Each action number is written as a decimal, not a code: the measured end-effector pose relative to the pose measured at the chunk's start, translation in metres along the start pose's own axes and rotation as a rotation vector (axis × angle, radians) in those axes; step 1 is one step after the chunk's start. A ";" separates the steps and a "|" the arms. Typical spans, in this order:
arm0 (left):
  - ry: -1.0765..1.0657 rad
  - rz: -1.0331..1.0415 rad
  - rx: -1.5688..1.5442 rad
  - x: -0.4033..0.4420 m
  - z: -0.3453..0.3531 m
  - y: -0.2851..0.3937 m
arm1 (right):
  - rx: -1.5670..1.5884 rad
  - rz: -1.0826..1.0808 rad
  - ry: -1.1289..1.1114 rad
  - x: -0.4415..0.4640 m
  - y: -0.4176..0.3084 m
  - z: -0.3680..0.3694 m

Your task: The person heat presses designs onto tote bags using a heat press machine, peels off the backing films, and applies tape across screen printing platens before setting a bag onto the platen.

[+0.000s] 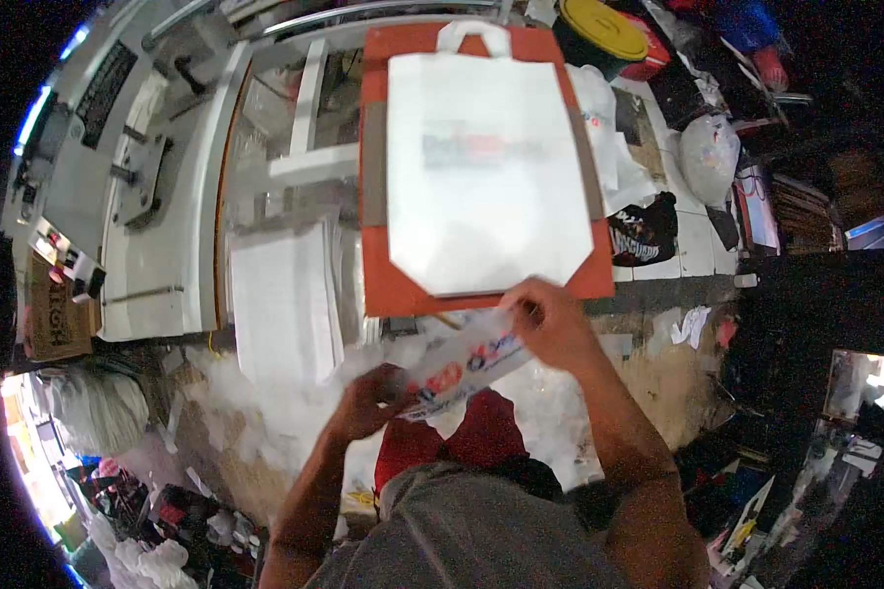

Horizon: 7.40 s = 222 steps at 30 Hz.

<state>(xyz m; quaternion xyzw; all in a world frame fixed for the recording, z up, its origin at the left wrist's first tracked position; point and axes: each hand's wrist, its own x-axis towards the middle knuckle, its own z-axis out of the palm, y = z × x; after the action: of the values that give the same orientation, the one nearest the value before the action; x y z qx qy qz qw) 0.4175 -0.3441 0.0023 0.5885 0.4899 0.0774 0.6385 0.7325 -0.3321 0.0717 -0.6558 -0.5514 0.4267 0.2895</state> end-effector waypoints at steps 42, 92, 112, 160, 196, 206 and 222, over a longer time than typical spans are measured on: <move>0.860 0.521 0.924 0.217 -0.020 0.118 | -0.618 -0.398 0.503 0.147 0.085 -0.073; 1.259 0.391 1.019 -0.040 -0.230 0.091 | -0.086 -0.370 0.517 0.021 0.057 -0.060; 0.197 -0.456 0.341 -0.219 0.001 -0.486 | -0.699 -0.585 0.361 0.062 -0.181 0.091; 0.421 0.870 0.648 0.043 -0.495 -0.056 | -0.135 -0.051 0.505 0.230 -0.198 0.466; -0.361 -0.073 0.438 -0.200 -0.290 -0.393 | -0.327 0.552 0.350 0.091 0.096 0.498; 0.123 -0.348 0.415 -0.295 -0.326 -0.470 | -0.627 0.455 0.507 0.105 0.106 0.555; 0.386 -0.471 -0.506 -0.218 -0.256 -0.389 | 0.728 0.349 0.237 -0.005 0.026 0.479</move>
<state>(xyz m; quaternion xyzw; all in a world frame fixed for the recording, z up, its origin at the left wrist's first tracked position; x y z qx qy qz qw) -0.0627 -0.4336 -0.1584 0.2585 0.6880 0.1561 0.6599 0.3238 -0.3861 -0.1736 -0.6387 -0.2081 0.5579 0.4873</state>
